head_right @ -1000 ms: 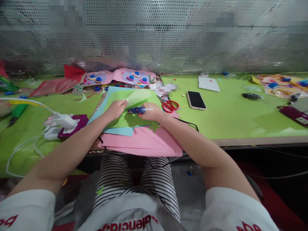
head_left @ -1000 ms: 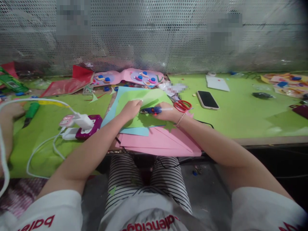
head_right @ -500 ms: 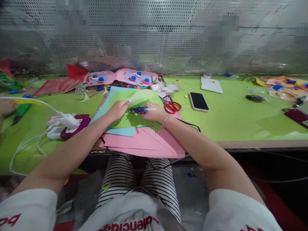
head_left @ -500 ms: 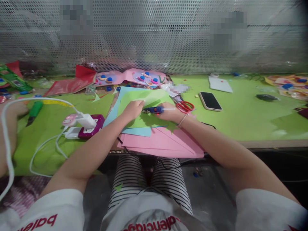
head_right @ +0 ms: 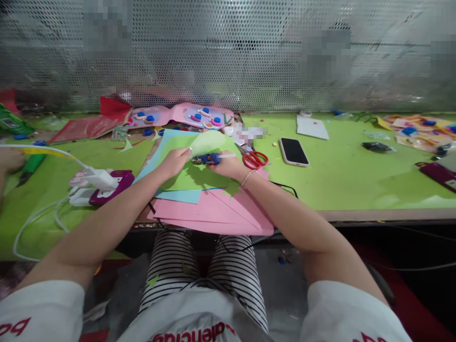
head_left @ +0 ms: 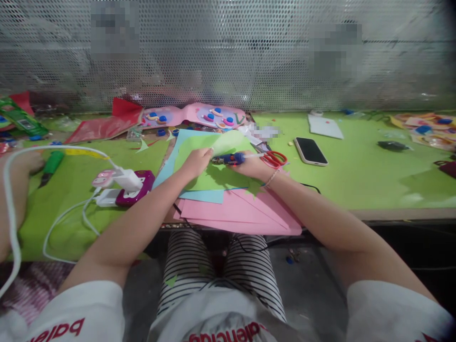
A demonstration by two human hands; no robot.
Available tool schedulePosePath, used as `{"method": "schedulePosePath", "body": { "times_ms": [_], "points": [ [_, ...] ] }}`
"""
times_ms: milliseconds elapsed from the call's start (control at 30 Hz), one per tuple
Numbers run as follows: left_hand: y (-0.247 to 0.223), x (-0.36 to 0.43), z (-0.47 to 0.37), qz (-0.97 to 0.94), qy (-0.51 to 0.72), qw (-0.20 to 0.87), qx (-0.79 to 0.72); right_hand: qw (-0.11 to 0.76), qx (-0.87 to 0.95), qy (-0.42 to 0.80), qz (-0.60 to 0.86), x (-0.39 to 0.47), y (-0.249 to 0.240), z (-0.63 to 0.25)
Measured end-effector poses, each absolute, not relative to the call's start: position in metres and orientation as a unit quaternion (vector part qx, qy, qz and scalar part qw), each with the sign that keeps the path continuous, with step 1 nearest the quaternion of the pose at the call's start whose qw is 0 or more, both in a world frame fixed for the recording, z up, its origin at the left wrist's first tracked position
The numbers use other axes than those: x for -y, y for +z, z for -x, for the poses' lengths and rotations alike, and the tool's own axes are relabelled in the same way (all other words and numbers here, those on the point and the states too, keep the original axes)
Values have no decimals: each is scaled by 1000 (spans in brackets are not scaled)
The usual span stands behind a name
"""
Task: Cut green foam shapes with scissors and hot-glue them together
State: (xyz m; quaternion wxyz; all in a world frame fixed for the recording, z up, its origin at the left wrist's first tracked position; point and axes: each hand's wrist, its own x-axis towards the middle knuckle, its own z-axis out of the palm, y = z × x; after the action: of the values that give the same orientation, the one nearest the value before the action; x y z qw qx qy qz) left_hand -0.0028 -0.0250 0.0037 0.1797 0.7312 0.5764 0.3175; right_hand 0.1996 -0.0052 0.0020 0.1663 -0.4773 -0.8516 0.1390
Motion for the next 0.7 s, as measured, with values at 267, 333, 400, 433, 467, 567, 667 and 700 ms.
{"method": "schedulePosePath", "body": {
  "times_ms": [267, 333, 400, 433, 467, 567, 667, 700],
  "points": [
    [9, 27, 3, -703, 341, 201, -591, 128, 859, 108, 483, -2, -6, -198],
    [9, 27, 4, -700, 344, 201, -592, 117, 861, 98, 485, 1, -3, -197],
    [8, 26, 4, -698, 348, 196, -594, 117, 866, 106, 474, 4, 0, -198],
    [7, 25, 4, -697, 349, 194, -596, 120, 875, 108, 456, 6, 2, -199],
    [6, 25, 4, -697, 349, 192, -596, 121, 890, 105, 427, 7, 3, -200],
    [5, 25, 2, -703, 349, 189, -589, 109, 945, 57, 304, 9, 6, -205],
    [6, 25, 0, -703, 347, 195, -589, 81, 963, 20, 254, 11, 8, -207],
    [7, 26, 0, -698, 350, 197, -593, 73, 962, 11, 263, 12, 9, -206]
  ]
}}
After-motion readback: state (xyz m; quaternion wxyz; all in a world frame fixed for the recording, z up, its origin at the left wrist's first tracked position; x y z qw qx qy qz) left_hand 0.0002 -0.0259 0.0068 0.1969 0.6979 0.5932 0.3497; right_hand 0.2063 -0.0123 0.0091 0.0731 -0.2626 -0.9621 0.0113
